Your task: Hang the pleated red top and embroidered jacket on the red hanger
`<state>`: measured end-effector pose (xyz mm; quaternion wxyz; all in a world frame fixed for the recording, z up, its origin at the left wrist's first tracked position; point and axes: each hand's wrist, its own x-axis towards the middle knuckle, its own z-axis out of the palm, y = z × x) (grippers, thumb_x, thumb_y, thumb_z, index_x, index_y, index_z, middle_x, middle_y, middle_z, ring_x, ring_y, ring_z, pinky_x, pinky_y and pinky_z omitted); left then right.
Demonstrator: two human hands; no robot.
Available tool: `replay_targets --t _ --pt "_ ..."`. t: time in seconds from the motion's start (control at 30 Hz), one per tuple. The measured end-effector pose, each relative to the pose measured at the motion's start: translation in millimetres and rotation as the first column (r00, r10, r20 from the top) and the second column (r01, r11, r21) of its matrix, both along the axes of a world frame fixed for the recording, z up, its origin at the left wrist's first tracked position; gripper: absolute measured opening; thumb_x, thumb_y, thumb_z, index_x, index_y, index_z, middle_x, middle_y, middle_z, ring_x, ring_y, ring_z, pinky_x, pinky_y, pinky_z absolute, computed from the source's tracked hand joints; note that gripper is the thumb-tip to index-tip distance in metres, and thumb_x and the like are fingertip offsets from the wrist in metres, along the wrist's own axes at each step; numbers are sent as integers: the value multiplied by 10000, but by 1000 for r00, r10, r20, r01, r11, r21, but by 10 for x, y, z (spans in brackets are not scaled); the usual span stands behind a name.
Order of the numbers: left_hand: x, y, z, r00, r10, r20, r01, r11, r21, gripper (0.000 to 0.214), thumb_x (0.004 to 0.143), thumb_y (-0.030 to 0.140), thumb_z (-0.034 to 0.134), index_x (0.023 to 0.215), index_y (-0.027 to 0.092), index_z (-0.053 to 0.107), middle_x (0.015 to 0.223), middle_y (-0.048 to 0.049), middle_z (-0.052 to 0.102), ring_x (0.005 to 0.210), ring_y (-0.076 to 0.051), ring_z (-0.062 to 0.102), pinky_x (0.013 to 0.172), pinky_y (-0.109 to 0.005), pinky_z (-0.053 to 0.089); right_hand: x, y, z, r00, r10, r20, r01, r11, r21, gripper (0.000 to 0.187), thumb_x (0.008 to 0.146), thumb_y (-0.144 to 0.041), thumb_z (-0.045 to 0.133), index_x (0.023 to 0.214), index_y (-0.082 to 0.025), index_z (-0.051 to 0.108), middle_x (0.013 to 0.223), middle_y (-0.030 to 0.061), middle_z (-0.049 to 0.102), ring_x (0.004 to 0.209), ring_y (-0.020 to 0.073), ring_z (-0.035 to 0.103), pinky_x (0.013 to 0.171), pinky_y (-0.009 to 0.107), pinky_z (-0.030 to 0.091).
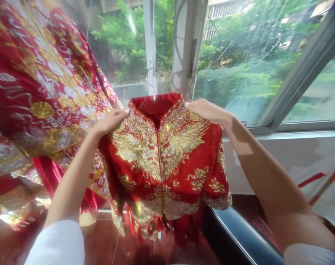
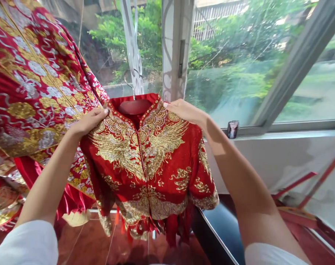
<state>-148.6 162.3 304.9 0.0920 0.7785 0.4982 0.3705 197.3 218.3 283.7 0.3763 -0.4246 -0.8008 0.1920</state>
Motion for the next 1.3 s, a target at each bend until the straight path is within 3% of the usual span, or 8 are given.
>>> replay_targets --t 0.17,0.27,0.37,0.57,0.87,1.07,1.17,1.3 --pt "-53 -184 -224 971 168 -169 -152 983 105 419 812 592 514 770 184 598 668 -16 571 618 -154 481 590 -258 367 4 -41 -239 986 -152 69 114 916 384 319 926 -461 467 848 -192 621 764 34 633 697 170 557 676 301 412" --pt "87 -269 -348 867 464 -182 -393 861 323 379 815 559 542 808 190 624 619 -19 547 572 -160 458 569 -271 316 -184 -183 -512 929 -351 -120 352 732 584 329 926 -368 440 1133 -193 626 1084 105 677 1012 273 602 846 421 451" --pt "188 -271 -421 836 522 -168 -439 820 367 330 833 512 537 822 195 628 640 -26 568 584 -163 474 566 -270 300 -532 -393 -869 808 -441 -391 588 556 588 306 919 -305 434 1111 -233 661 1030 95 696 1027 285 615 910 507 432" --pt "172 -213 -434 887 438 -148 -381 873 305 336 832 508 526 767 188 603 616 -5 533 580 -145 449 565 -266 297 -1134 -678 -1242 944 -211 -252 317 787 529 333 917 -325 495 1173 -198 665 781 83 715 698 221 651 720 419 503" --pt "176 -177 -446 901 418 -120 -365 877 313 332 821 496 541 862 188 657 618 -8 548 602 -157 458 568 -272 298 -1239 -724 -1095 894 -142 -426 330 852 407 173 869 -283 499 769 -208 617 748 60 692 648 168 626 652 338 512" --pt "165 -176 -450 911 393 -122 -338 884 324 343 831 489 537 922 182 659 664 -16 571 624 -161 468 614 -275 331 -1272 -836 -1030 728 -162 -666 294 952 89 159 788 -208 550 927 -220 474 746 25 648 682 157 628 706 328 523" --pt "154 -188 -461 903 405 -143 -342 880 331 368 833 522 546 933 184 651 692 -25 585 675 -178 514 664 -280 375 -1197 -1031 -1307 654 -197 -731 162 980 -119 262 751 -263 610 893 -248 391 686 -11 586 598 153 586 618 339 514" --pt "148 -258 -575 879 464 -114 -389 833 394 413 854 545 536 1058 198 628 881 -75 654 883 -249 600 806 -329 435 -1065 -1407 -2207 643 -325 -693 -5 904 -428 302 693 -376 666 742 -275 385 666 -30 533 550 172 556 522 366 479"
